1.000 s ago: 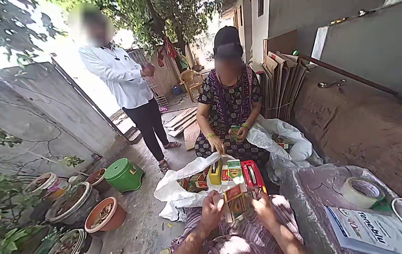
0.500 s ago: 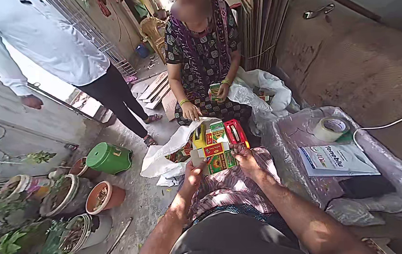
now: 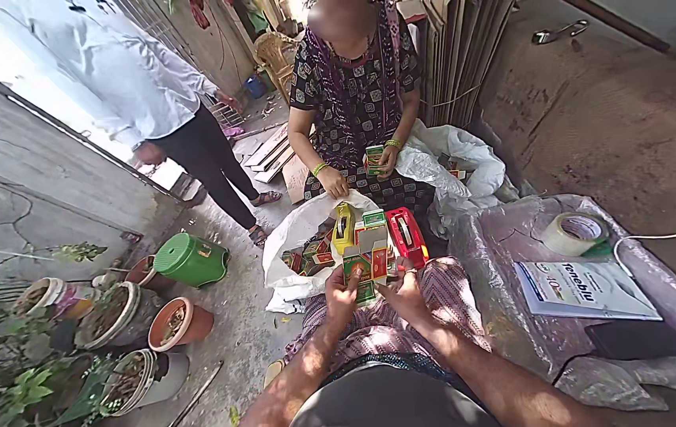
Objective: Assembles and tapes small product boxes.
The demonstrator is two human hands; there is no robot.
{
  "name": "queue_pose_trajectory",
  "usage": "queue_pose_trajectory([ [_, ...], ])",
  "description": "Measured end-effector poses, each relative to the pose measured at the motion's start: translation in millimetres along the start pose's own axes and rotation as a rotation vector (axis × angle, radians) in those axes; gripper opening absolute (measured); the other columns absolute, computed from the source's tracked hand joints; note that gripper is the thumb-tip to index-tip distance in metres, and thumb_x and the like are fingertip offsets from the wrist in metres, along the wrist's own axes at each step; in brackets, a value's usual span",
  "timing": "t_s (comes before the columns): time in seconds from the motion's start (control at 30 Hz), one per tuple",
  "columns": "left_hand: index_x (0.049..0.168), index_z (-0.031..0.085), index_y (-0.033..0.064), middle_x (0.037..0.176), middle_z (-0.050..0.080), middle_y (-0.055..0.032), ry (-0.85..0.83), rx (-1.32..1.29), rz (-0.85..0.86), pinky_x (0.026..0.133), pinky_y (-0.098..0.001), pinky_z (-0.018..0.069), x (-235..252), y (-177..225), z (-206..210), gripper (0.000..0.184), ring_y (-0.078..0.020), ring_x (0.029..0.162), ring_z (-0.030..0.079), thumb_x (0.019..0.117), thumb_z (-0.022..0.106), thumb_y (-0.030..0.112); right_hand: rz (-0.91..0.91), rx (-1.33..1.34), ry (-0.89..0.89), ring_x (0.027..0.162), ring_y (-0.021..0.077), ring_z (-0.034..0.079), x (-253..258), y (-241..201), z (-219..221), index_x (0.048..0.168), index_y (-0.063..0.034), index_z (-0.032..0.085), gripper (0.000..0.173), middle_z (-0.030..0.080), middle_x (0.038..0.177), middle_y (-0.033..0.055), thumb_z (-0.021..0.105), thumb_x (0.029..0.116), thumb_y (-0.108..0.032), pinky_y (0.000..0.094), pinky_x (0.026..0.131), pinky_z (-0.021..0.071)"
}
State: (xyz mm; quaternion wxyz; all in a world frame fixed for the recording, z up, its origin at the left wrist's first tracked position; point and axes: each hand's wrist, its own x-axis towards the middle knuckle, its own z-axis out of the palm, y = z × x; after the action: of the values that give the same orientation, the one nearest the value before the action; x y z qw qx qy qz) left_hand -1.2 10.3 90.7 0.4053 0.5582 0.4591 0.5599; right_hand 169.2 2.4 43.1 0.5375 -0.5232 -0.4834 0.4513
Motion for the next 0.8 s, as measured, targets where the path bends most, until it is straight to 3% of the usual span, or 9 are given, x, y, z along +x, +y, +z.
queue_pose_trajectory([
  [0.07,0.12,0.066,-0.0033,0.102,0.076,-0.0093,-0.059,0.223,0.036,0.078,-0.0354,0.0658,1.0,-1.8,-8.8,0.025,-0.0156,0.088,0.075,0.0968,0.064,0.006,-0.27,-0.277,0.087,0.137,0.0242,0.05,9.4,2.3,-8.2,0.147,0.0009,0.048,0.075,0.05,0.15,0.0181,0.078,0.0847,-0.029,0.0384,0.114,0.045],
  [0.13,0.119,0.068,0.0003,0.102,0.076,-0.0056,-0.157,0.418,0.064,0.084,-0.0324,0.0632,0.9,0.0,-14.7,0.025,-0.01,0.09,0.074,0.0959,0.066,0.01,-0.408,-0.43,0.108,0.142,0.027,0.046,18.5,-1.1,-15.7,0.144,-0.0036,0.056,0.062,0.053,0.149,0.0151,0.072,0.0905,-0.031,0.0417,0.119,0.0396],
  [0.23,0.114,0.072,0.0038,0.102,0.076,-0.0046,-0.235,0.555,0.056,0.091,-0.0335,0.0607,-3.0,4.1,-17.1,0.022,-0.0095,0.095,0.073,0.0965,0.068,0.016,-0.439,-0.521,0.047,0.138,0.0305,0.051,17.8,0.7,-18.8,0.137,-0.0057,0.063,0.051,0.059,0.144,0.0143,0.066,0.096,-0.035,0.0466,0.116,0.0417],
  [0.37,0.111,0.073,0.0053,0.099,0.076,-0.0043,-0.27,0.563,0.05,0.089,-0.0344,0.0606,-1.1,4.8,-19.9,0.021,-0.0104,0.092,0.072,0.0971,0.067,0.02,-0.38,-0.53,-0.054,0.134,0.0312,0.054,17.7,4.7,-18.9,0.135,-0.0111,0.066,0.049,0.062,0.138,0.0123,0.065,0.0959,-0.041,0.0497,0.113,0.0433],
  [0.4,0.11,0.072,0.0052,0.097,0.075,-0.0048,-0.288,0.585,0.036,0.089,-0.0357,0.0601,0.4,5.9,-22.9,0.022,-0.0115,0.091,0.072,0.0973,0.067,0.022,-0.395,-0.518,-0.037,0.129,0.031,0.057,19.0,7.7,-19.3,0.127,-0.0106,0.07,0.045,0.066,0.131,0.0121,0.067,0.0943,-0.041,0.0503,0.111,0.0452],
  [0.47,0.105,0.072,0.0032,0.092,0.074,-0.0068,-0.33,0.619,0.04,0.085,-0.0384,0.0592,4.2,8.4,-29.8,0.023,-0.014,0.087,0.071,0.0969,0.066,0.024,-0.45,-0.511,-0.001,0.108,0.028,0.067,22.9,14.4,-20.0,0.101,-0.0107,0.077,0.028,0.074,0.105,0.0087,0.07,0.0914,-0.036,0.0503,0.1,0.0516],
  [0.53,0.099,0.074,0.0058,0.087,0.073,-0.0043,-0.381,0.619,0.033,0.079,-0.0364,0.0594,9.4,9.2,-35.7,0.019,-0.0117,0.08,0.07,0.0954,0.067,0.023,-0.425,-0.487,-0.088,0.096,0.0217,0.069,24.2,14.8,-22.4,0.09,-0.0116,0.076,0.02,0.073,0.093,0.0051,0.067,0.0924,-0.03,0.0456,0.093,0.0539],
  [0.67,0.096,0.077,0.0109,0.082,0.075,-0.0001,-0.464,0.604,-0.052,0.073,-0.0356,0.0606,14.5,12.6,-41.6,0.015,-0.0086,0.073,0.07,0.0919,0.072,0.025,-0.315,-0.299,-0.272,0.089,0.0039,0.069,21.3,10.1,-20.4,0.095,-0.0166,0.075,0.01,0.074,0.092,-0.0061,0.071,0.0915,-0.026,0.0319,0.086,0.0586],
  [0.8,0.1,0.078,0.0081,0.085,0.077,-0.0023,-0.494,0.41,-0.106,0.075,-0.035,0.0636,12.0,12.0,-45.6,0.017,-0.0103,0.075,0.073,0.0893,0.078,0.021,-0.212,-0.072,-0.327,0.085,0.0091,0.072,20.7,8.0,-18.4,0.111,-0.0079,0.068,0.038,0.074,0.092,-0.0018,0.085,0.0799,-0.022,0.0304,0.082,0.0624],
])
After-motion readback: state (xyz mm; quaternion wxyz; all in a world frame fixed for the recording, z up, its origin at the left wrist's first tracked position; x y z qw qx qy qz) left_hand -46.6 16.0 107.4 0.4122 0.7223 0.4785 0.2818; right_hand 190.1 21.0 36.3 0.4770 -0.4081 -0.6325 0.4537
